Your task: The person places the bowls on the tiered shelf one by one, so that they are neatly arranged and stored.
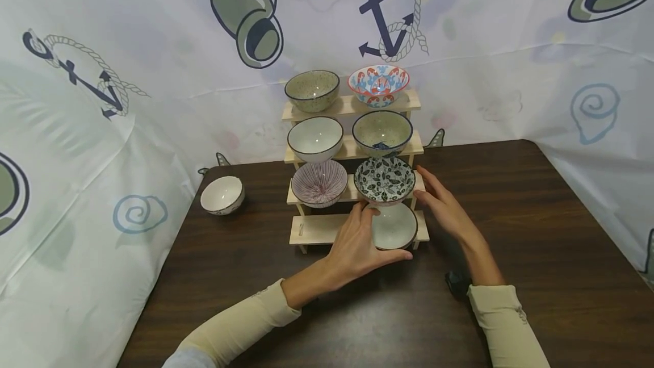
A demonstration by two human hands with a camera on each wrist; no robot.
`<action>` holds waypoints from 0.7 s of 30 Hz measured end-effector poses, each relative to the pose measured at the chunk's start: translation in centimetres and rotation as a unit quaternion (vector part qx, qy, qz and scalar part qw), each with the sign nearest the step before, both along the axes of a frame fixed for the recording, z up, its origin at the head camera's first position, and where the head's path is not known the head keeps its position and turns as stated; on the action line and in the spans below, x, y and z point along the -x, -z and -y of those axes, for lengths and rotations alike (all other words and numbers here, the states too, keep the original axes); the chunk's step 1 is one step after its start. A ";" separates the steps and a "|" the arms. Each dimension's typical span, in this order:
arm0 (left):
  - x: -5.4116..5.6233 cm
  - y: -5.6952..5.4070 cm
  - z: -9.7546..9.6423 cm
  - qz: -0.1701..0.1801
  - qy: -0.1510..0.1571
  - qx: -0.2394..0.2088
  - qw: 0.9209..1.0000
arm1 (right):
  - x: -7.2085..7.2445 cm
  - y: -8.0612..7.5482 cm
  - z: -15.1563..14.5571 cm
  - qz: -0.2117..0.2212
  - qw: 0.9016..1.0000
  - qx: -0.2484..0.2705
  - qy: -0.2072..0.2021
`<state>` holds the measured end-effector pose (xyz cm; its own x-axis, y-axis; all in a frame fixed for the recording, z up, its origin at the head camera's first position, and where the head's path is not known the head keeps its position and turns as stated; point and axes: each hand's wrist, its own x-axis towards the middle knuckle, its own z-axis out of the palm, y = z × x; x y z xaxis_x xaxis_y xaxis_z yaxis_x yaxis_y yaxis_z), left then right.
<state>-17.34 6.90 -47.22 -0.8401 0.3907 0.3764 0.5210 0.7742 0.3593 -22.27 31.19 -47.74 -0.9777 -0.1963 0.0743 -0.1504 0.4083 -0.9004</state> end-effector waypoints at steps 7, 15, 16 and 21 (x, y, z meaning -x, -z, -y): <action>0.0 -0.3 0.4 0.012 0.003 0.018 1.000 | 0.1 -0.1 0.1 0.004 1.000 -0.001 -0.004; -0.4 -0.7 2.1 0.017 0.030 0.017 0.999 | 0.1 -0.4 0.1 0.012 1.000 -0.011 -0.002; -0.4 -0.7 2.4 0.014 0.036 0.017 0.999 | 0.0 -0.3 0.1 0.013 1.000 -0.011 -0.001; -0.7 -1.2 3.8 0.012 0.049 0.036 0.998 | -0.2 -0.2 0.0 0.011 1.000 -0.006 0.000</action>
